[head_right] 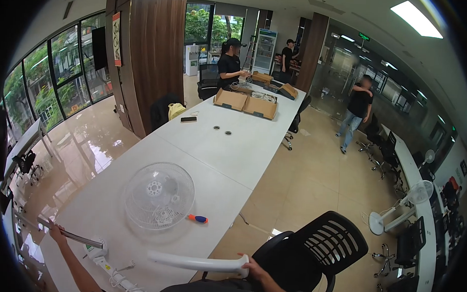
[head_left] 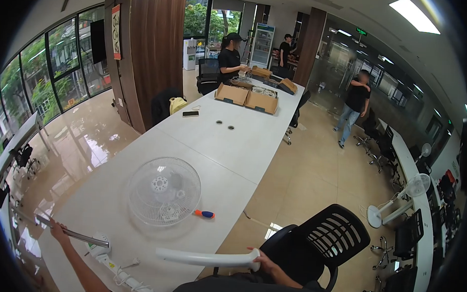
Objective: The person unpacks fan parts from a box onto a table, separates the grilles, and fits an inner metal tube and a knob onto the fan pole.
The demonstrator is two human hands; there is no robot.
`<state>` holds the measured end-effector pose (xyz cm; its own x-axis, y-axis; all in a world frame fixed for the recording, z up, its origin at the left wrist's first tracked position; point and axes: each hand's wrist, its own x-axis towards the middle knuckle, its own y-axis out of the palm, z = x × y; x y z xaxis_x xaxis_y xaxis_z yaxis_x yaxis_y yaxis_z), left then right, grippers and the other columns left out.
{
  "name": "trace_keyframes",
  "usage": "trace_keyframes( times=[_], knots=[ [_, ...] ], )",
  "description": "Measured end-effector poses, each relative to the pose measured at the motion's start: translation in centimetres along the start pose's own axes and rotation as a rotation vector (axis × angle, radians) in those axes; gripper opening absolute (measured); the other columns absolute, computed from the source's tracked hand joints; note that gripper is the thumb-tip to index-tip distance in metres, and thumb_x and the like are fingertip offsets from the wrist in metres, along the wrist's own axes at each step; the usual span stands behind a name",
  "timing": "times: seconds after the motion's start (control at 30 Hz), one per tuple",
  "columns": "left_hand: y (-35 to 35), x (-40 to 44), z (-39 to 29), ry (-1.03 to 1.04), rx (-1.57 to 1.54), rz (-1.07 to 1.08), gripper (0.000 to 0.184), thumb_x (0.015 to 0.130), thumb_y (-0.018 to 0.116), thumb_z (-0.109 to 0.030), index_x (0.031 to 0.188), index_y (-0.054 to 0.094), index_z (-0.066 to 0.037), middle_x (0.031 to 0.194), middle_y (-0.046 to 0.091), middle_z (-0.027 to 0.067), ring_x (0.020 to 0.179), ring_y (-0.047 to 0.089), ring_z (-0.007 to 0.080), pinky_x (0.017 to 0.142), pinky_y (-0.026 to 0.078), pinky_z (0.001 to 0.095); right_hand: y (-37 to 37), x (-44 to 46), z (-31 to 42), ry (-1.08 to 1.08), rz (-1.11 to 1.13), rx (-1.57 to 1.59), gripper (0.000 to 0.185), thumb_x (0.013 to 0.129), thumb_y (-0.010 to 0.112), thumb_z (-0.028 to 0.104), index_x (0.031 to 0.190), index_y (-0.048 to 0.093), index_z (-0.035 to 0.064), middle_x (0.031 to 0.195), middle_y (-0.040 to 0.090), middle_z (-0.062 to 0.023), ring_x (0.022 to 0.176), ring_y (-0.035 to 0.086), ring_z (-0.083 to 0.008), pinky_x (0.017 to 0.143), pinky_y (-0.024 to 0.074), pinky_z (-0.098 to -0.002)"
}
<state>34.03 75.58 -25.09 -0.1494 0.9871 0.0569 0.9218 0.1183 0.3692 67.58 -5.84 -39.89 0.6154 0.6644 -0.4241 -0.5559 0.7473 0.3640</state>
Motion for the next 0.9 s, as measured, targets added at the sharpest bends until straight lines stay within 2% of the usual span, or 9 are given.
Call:
trace_keyframes(
  times=[0.07, 0.13, 0.2, 0.27, 0.33, 0.4, 0.5, 0.67, 0.9],
  knots=[
    [-0.5, 0.1, -0.7, 0.057, 0.075, 0.018, 0.045, 0.09, 0.066, -0.05, 0.079, 0.044, -0.012, 0.057, 0.041, -0.0014, 0.041, 0.041, 0.0083, 0.035, 0.038, 0.0246, -0.6, -0.7, 0.6, 0.033, -0.073, -0.088, 0.076, 0.071, 0.062, 0.013, 0.143, 0.038, 0.0127, 0.125, 0.05, -0.0124, 0.115, 0.052, -0.0284, 0.091, 0.0494, -0.0438],
    [-0.6, -1.1, 2.3, -0.062, 0.368, 0.168, 0.049, 0.09, 0.063, -0.054, 0.077, 0.042, -0.012, 0.055, 0.04, -0.0012, 0.041, 0.044, 0.0097, 0.034, 0.041, 0.0261, -0.3, -0.7, 0.2, 0.066, -0.105, -0.126, 0.074, 0.072, 0.062, 0.014, 0.142, 0.039, 0.0133, 0.126, 0.049, -0.0124, 0.115, 0.051, -0.0284, 0.09, 0.0494, -0.0441],
    [-0.9, -4.6, 6.9, -0.15, 0.398, 0.205, 0.05, 0.092, 0.059, -0.057, 0.081, 0.041, -0.011, 0.059, 0.041, 0.001, 0.044, 0.048, 0.0115, 0.034, 0.042, 0.0269, 0.0, -0.8, -0.4, 0.093, -0.135, -0.165, 0.072, 0.073, 0.062, 0.015, 0.141, 0.039, 0.0139, 0.128, 0.048, -0.0125, 0.116, 0.051, -0.0284, 0.09, 0.0494, -0.0445],
    [-1.0, -9.3, 10.5, -0.244, 0.413, 0.213, 0.05, 0.093, 0.055, -0.056, 0.089, 0.04, -0.009, 0.066, 0.044, 0.0044, 0.046, 0.051, 0.015, 0.035, 0.044, 0.0293, 0.7, -0.9, -1.2, 0.144, -0.15, 0.006, 0.071, 0.073, 0.062, 0.015, 0.14, 0.04, 0.0136, 0.125, 0.048, -0.0127, 0.116, 0.05, -0.0286, 0.09, 0.0488, -0.045],
    [-2.9, -10.4, 16.6, -0.444, 0.436, 0.273, 0.048, 0.095, 0.054, -0.053, 0.099, 0.038, -0.008, 0.072, 0.047, 0.0074, 0.046, 0.051, 0.0178, 0.035, 0.044, 0.0327, 2.6, -1.5, -1.0, 0.14, -0.145, 0.046, 0.071, 0.073, 0.062, 0.015, 0.14, 0.04, 0.0124, 0.125, 0.049, -0.0133, 0.116, 0.05, -0.0288, 0.091, 0.0481, -0.0445],
    [-2.8, -14.9, 18.5, -0.444, 0.503, 0.304, 0.042, 0.098, 0.05, -0.048, 0.104, 0.037, -0.008, 0.071, 0.047, 0.0079, 0.046, 0.05, 0.0199, 0.036, 0.045, 0.0353, 2.6, -1.5, -2.6, 0.135, -0.144, 0.09, 0.072, 0.073, 0.062, 0.014, 0.14, 0.04, 0.0111, 0.124, 0.049, -0.0139, 0.116, 0.05, -0.029, 0.092, 0.0473, -0.044],
    [-3.8, -17.7, 22.8, -0.416, 0.581, 0.355, 0.039, 0.098, 0.051, -0.043, 0.099, 0.038, -0.007, 0.073, 0.049, 0.0102, 0.046, 0.051, 0.0209, 0.038, 0.047, 0.0356, 0.2, 0.5, -6.7, -0.037, -0.11, -0.006, 0.072, 0.072, 0.062, 0.013, 0.14, 0.039, 0.006, 0.124, 0.049, -0.0165, 0.114, 0.052, -0.0301, 0.102, 0.0411, -0.0395],
    [-5.0, -19.7, 26.8, -0.584, 0.571, 0.261, 0.034, 0.1, 0.049, -0.037, 0.104, 0.038, -0.006, 0.075, 0.05, 0.0125, 0.048, 0.053, 0.0239, 0.04, 0.049, 0.0402, -0.1, 0.9, -6.7, -0.137, -0.107, -0.214, 0.068, 0.076, 0.063, 0.018, 0.138, 0.04, 0.0046, 0.121, 0.055, -0.0162, 0.114, 0.053, -0.0297, 0.098, 0.0442, -0.0428],
    [-6.2, -20.9, 30.1, -0.568, 0.517, 0.23, 0.027, 0.1, 0.051, -0.03, 0.102, 0.038, -0.006, 0.065, 0.046, 0.0093, 0.043, 0.05, 0.0216, 0.035, 0.046, 0.0376, -1.2, 0.3, -8.2, -0.043, -0.097, -0.144, 0.065, 0.076, 0.063, 0.02, 0.137, 0.042, 0.0047, 0.122, 0.055, -0.0152, 0.113, 0.054, -0.0295, 0.097, 0.0449, -0.0431]
  ],
)
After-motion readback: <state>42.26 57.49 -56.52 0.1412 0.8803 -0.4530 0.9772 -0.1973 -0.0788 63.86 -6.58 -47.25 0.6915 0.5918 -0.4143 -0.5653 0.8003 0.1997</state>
